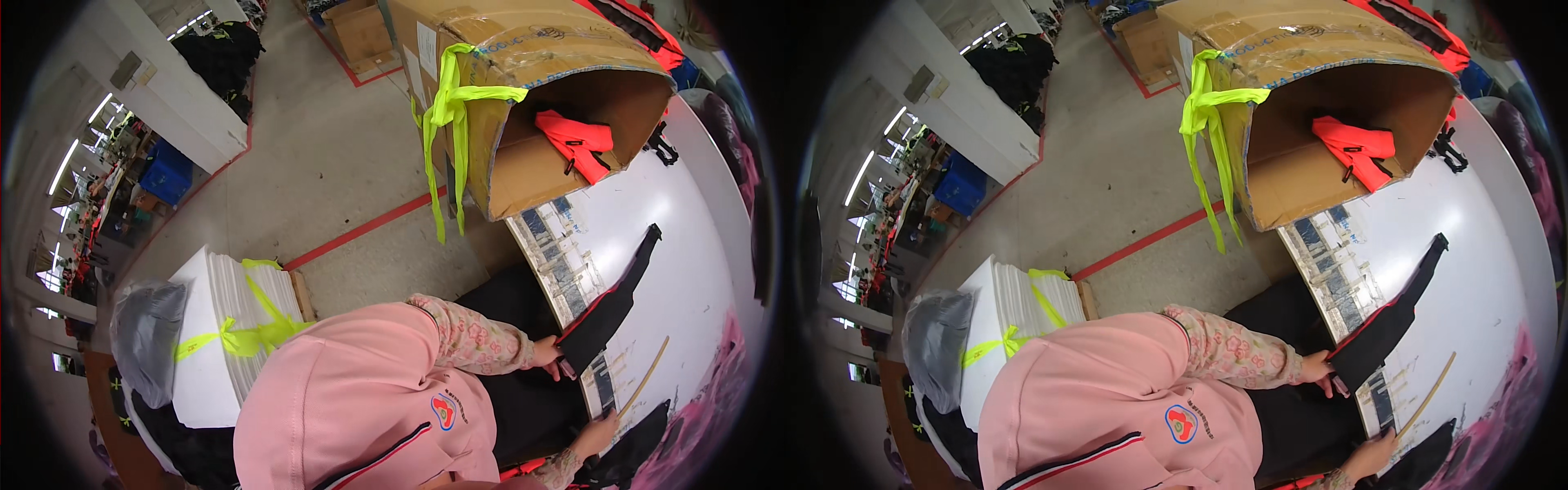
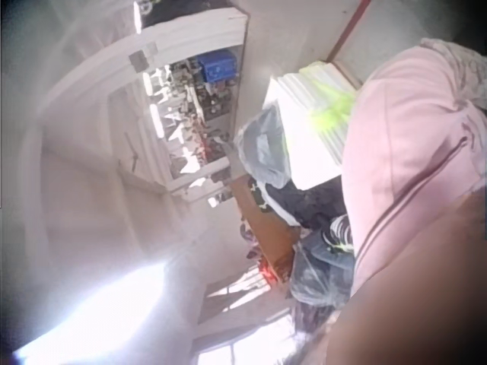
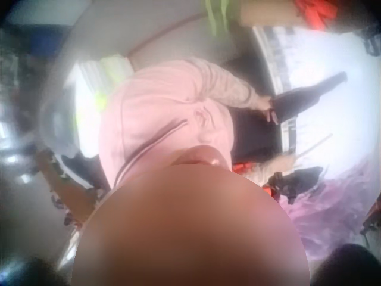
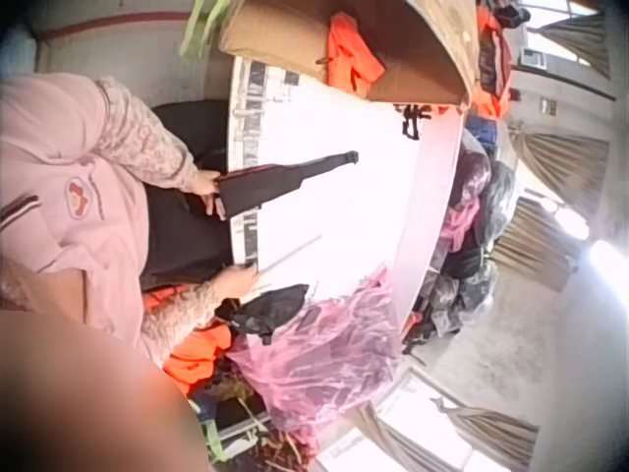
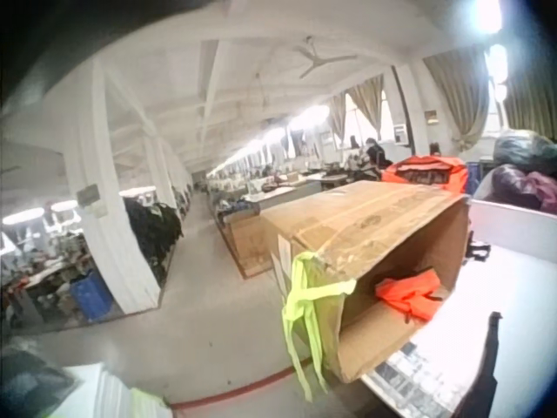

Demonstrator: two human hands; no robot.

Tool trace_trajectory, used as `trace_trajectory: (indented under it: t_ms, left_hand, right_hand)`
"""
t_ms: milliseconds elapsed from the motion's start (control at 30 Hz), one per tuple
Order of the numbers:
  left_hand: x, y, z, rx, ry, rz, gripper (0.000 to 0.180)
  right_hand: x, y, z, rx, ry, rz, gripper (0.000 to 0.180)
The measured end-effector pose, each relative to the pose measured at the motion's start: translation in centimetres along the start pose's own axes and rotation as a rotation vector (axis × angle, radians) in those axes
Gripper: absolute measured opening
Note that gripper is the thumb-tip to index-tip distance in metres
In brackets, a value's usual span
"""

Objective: Turning life jacket components inside out using a wooden stick.

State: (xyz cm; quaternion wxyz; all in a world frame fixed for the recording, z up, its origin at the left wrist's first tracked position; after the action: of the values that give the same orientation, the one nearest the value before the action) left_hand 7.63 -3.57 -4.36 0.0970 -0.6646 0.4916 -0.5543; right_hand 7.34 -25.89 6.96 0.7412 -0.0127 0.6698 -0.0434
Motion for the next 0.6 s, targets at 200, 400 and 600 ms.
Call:
trace_trajectory:
  t_ms: [200,400,600]
  left_hand:
    - [0.2,-0.2,-0.2,0.026,0.003,0.067,0.038]
    - [0.3,-0.8,-0.4,0.062,0.03,0.027,0.036]
    - [-0.5,0.3,0.1,0.026,-0.012,0.048,0.034]
  right_hand:
    - [-1.6,-0.1,0.0,-0.057,-0.235,0.105,0.029]
    - [0.4,0.2,1.4,-0.093,-0.149,0.046,0.031]
    - [0.2,-3.0,1.3,-0.026,-0.227,0.012,0.03]
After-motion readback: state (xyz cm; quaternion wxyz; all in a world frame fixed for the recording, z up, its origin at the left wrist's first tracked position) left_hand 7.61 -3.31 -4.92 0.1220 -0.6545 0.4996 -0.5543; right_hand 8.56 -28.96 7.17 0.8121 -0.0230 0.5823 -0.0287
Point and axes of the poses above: each hand's wrist, its own z-axis towards the middle knuckle, its own x-axis out of the palm, y = z × x, the point moved 9 cm from there along z, towards the middle knuckle, and after that the axes turned 5 degrees about -x, right-handed, at the moved point
